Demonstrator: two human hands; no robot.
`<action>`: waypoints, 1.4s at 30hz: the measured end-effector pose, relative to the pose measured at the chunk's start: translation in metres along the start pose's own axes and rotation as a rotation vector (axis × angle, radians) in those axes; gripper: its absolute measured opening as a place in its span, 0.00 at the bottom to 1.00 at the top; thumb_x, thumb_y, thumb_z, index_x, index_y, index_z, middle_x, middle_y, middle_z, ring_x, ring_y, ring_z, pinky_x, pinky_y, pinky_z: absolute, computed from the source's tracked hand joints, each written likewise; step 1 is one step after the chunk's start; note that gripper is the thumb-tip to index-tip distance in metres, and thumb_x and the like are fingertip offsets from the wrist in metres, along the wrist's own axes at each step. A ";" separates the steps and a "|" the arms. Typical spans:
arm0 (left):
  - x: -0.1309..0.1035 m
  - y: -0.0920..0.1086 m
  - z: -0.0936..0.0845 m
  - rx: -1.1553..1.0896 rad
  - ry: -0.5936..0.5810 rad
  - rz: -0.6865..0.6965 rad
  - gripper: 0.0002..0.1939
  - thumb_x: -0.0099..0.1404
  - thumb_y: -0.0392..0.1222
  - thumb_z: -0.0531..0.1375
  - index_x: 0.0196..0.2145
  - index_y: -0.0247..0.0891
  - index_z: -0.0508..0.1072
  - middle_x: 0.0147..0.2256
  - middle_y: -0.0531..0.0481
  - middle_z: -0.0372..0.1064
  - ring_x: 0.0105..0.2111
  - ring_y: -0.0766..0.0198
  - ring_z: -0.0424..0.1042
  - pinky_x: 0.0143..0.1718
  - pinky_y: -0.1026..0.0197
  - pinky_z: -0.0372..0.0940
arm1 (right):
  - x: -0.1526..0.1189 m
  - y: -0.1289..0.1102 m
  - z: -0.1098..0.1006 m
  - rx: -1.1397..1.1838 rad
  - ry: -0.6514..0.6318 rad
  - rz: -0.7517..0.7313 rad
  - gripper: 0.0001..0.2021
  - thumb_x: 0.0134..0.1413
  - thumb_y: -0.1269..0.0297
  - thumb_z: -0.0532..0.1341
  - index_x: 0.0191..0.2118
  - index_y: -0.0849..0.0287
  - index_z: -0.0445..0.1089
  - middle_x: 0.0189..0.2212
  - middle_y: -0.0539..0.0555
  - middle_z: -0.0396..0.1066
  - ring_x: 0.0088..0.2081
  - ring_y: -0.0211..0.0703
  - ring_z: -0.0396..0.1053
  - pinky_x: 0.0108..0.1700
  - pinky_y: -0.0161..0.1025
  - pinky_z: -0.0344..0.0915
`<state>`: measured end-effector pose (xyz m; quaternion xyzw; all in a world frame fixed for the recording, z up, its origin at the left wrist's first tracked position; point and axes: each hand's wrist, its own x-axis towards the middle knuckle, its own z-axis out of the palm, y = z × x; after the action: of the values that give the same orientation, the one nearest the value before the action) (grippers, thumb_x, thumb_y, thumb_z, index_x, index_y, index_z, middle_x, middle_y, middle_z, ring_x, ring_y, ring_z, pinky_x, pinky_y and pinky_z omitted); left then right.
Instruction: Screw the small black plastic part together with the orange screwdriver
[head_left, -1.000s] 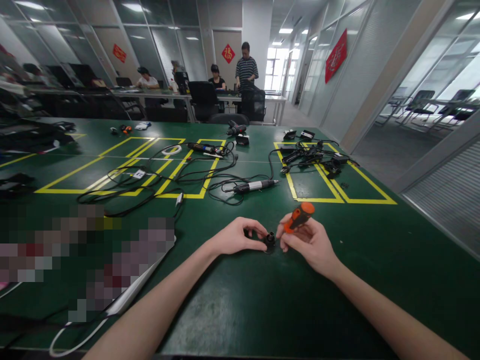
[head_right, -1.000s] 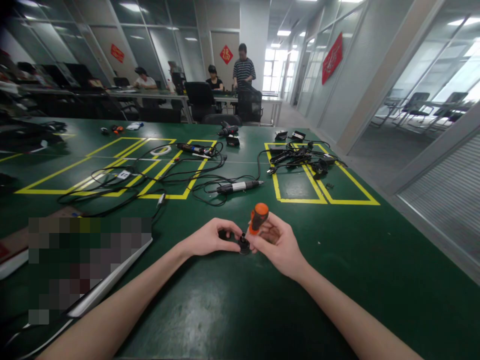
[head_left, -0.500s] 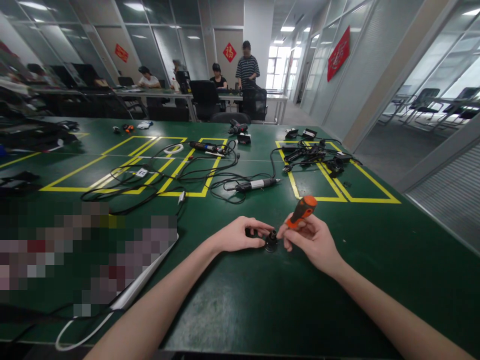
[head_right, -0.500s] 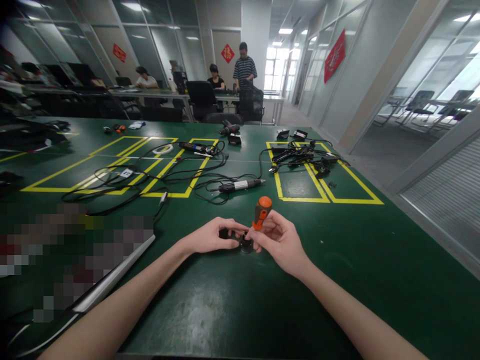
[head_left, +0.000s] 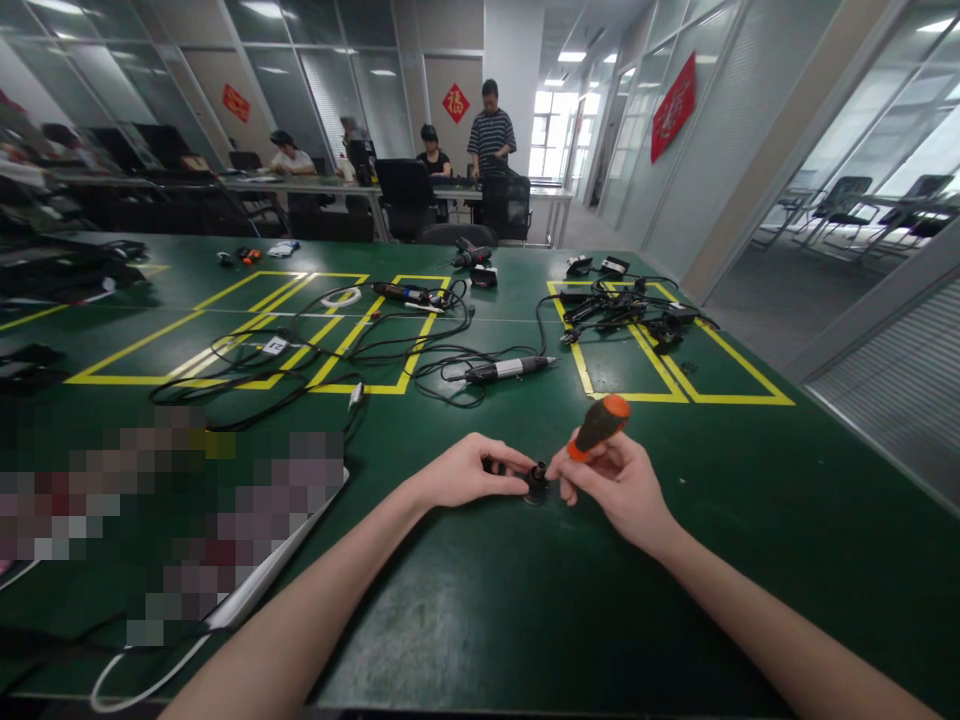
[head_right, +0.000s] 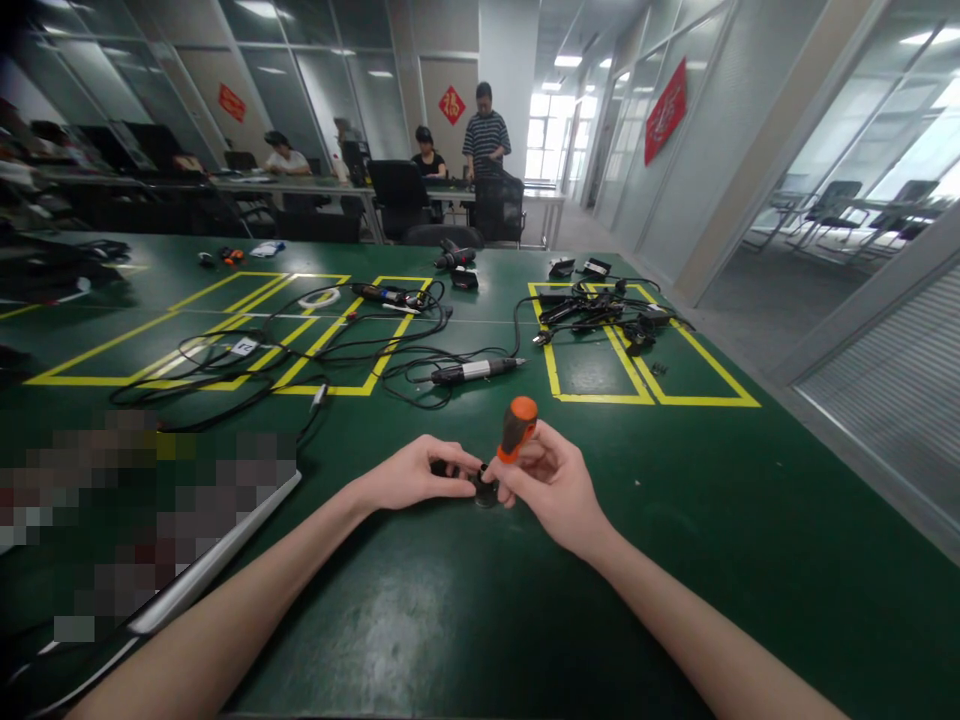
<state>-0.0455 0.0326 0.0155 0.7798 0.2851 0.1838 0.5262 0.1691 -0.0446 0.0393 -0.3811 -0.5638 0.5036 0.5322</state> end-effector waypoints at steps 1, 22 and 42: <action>-0.001 0.000 0.000 0.010 -0.002 0.014 0.20 0.61 0.45 0.65 0.50 0.35 0.78 0.35 0.47 0.76 0.33 0.65 0.69 0.35 0.64 0.61 | 0.000 -0.001 0.000 -0.022 0.002 0.006 0.09 0.54 0.61 0.69 0.36 0.59 0.71 0.28 0.52 0.76 0.24 0.37 0.71 0.26 0.36 0.72; 0.003 -0.003 0.004 -0.203 -0.036 -0.066 0.23 0.56 0.48 0.69 0.46 0.32 0.79 0.36 0.44 0.78 0.34 0.61 0.74 0.37 0.62 0.66 | 0.002 -0.003 0.002 -0.022 -0.007 -0.038 0.10 0.60 0.56 0.64 0.35 0.59 0.74 0.25 0.51 0.72 0.23 0.38 0.70 0.25 0.38 0.71; 0.006 -0.003 0.003 -0.060 -0.006 -0.071 0.26 0.53 0.55 0.71 0.45 0.35 0.80 0.23 0.57 0.60 0.24 0.71 0.55 0.25 0.66 0.50 | -0.001 0.000 0.000 -0.036 0.039 -0.019 0.09 0.53 0.61 0.70 0.35 0.58 0.72 0.27 0.51 0.75 0.24 0.38 0.70 0.27 0.37 0.72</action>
<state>-0.0403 0.0352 0.0116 0.7535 0.3055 0.1710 0.5565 0.1692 -0.0454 0.0395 -0.3950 -0.5659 0.4806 0.5410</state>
